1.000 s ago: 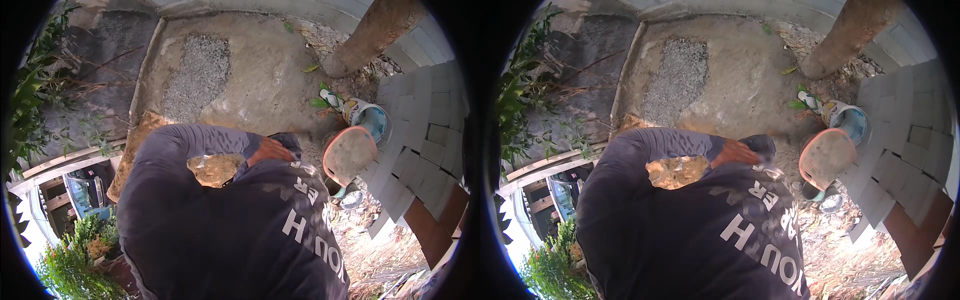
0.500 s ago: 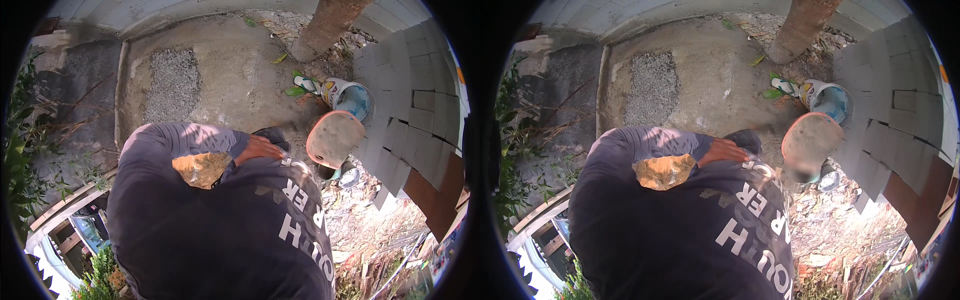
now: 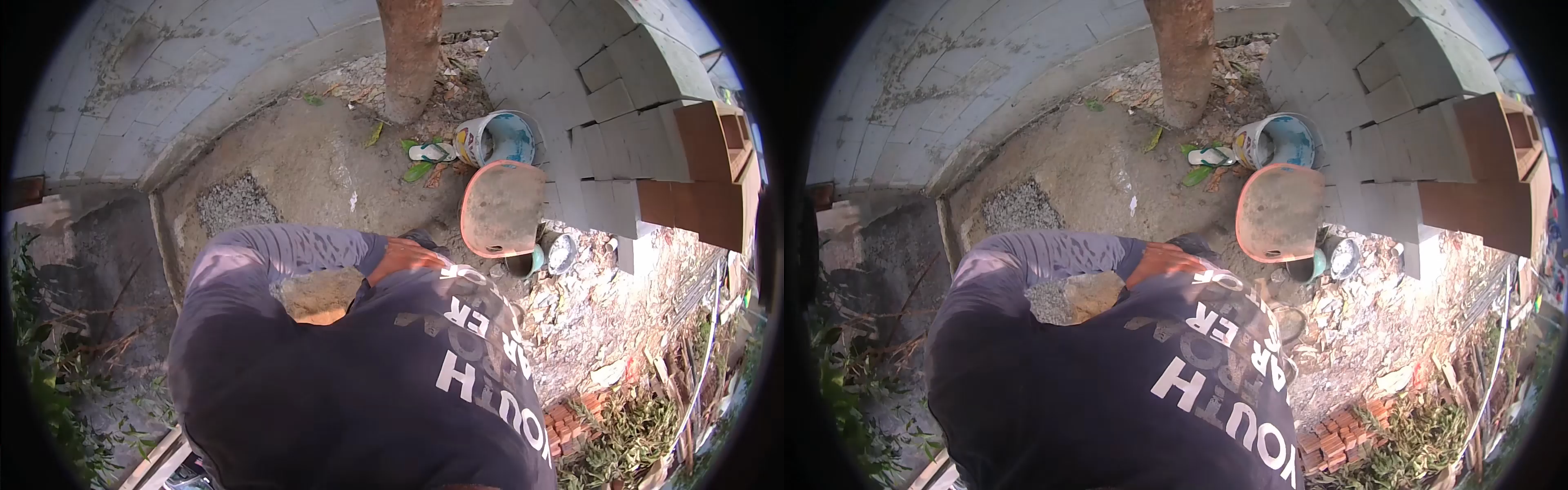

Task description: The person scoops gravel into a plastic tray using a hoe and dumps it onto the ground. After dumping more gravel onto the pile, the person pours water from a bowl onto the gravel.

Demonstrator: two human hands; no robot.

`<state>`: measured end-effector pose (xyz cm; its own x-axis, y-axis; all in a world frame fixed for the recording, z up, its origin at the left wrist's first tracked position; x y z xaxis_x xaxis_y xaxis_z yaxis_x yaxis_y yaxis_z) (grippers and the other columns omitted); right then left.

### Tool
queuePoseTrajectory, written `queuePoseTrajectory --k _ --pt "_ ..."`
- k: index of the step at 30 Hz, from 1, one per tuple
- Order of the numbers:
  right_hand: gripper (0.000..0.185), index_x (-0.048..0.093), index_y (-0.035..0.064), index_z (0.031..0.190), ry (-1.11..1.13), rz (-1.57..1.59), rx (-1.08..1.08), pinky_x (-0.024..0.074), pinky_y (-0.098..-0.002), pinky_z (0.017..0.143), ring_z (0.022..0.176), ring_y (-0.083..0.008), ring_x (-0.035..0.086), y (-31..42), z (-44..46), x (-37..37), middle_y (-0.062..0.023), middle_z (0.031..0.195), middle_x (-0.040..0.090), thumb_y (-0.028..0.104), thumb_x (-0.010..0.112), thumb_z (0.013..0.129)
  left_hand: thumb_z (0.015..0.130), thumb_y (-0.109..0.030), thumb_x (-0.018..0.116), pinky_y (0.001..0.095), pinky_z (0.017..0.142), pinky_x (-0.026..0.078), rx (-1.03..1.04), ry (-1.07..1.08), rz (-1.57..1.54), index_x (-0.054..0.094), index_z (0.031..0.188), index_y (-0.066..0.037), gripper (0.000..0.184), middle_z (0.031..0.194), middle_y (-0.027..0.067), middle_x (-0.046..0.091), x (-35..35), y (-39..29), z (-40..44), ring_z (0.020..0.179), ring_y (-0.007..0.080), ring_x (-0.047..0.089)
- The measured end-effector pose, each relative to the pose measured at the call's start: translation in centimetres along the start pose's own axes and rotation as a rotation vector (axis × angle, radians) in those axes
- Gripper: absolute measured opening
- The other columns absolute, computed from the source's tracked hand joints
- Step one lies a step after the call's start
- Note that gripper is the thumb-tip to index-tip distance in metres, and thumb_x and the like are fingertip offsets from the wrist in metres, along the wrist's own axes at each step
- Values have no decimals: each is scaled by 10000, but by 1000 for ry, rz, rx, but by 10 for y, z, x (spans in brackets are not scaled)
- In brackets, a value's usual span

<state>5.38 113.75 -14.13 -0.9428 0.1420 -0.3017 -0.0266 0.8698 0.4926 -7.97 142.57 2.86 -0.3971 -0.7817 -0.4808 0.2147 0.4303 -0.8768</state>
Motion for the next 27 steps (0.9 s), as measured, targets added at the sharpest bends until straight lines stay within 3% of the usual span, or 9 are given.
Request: queuePoseTrajectory --k 1,3,5,7,9,11,12,17,27 --pt "545 458 83 1308 -31 9 -23 430 -357 905 1102 -268 525 1 0 -6 -120 1208 550 369 545 852 321 -354 769 425 1069 262 20 1 47 222 1417 -75 1257 1441 142 301 -2 -2 3 1343 300 292" --pt "543 456 86 1310 -108 34 -58 429 -359 906 1102 -270 525 -5 -5 -23 -122 1208 549 364 543 852 637 -380 705 428 1044 307 123 -56 116 250 1391 -17 953 1430 187 299 -1 -6 12 1325 318 318" --pt "542 454 88 1312 -177 56 -69 429 -360 907 1101 -272 525 -23 -20 -35 -124 1208 547 360 542 851 749 -449 621 426 1072 282 83 26 114 214 1402 -16 883 1429 211 288 -1 -16 28 1322 334 320" --pt "541 452 90 1314 -240 82 -50 429 -361 908 1100 -274 525 -49 -38 -45 -126 1208 546 355 541 851 847 -419 542 393 1077 275 93 85 62 263 1399 -12 741 1438 181 293 7 -21 45 1321 293 327" --pt "539 451 92 1316 -294 126 -7 428 -362 909 1099 -276 524 -83 -61 -44 -128 1208 545 351 540 851 865 -403 528 378 1083 262 173 296 150 299 1386 -8 694 1441 177 290 50 -5 61 1318 279 330" --pt "538 449 94 1318 -332 174 34 428 -364 910 1098 -278 524 -115 -81 -36 -130 1208 544 347 538 851 756 -458 618 403 1093 249 -65 346 -43 307 1377 -5 829 1435 209 282 70 37 58 1321 341 309" --pt "538 448 95 1319 -350 197 58 428 -364 910 1098 -279 524 -131 -90 -29 -131 1208 543 344 538 851 755 -458 618 403 1093 249 -130 357 -87 307 1377 -5 830 1435 209 281 78 50 55 1321 341 309" --pt "535 443 100 1324 -441 338 121 427 -367 912 1096 -284 523 -190 -142 19 -135 1208 540 333 535 851 751 -460 621 403 1092 250 -40 532 -12 307 1377 -6 835 1435 209 281 96 39 93 1321 342 309" --pt "532 433 110 1333 -660 593 74 425 -374 917 1092 -294 522 -204 -224 139 -145 1207 534 311 528 850 744 -464 625 404 1091 250 58 802 10 306 1378 -7 845 1436 209 279 156 16 137 1320 344 307"
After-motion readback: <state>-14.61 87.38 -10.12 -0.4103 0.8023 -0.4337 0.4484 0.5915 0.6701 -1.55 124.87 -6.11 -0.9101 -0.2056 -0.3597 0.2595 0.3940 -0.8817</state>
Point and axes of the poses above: each hand's wrist, its own z-axis towards the middle knuckle, its own x-axis out of the palm, y = z × x, the point moved 9 cm from there along z, towards the middle knuckle
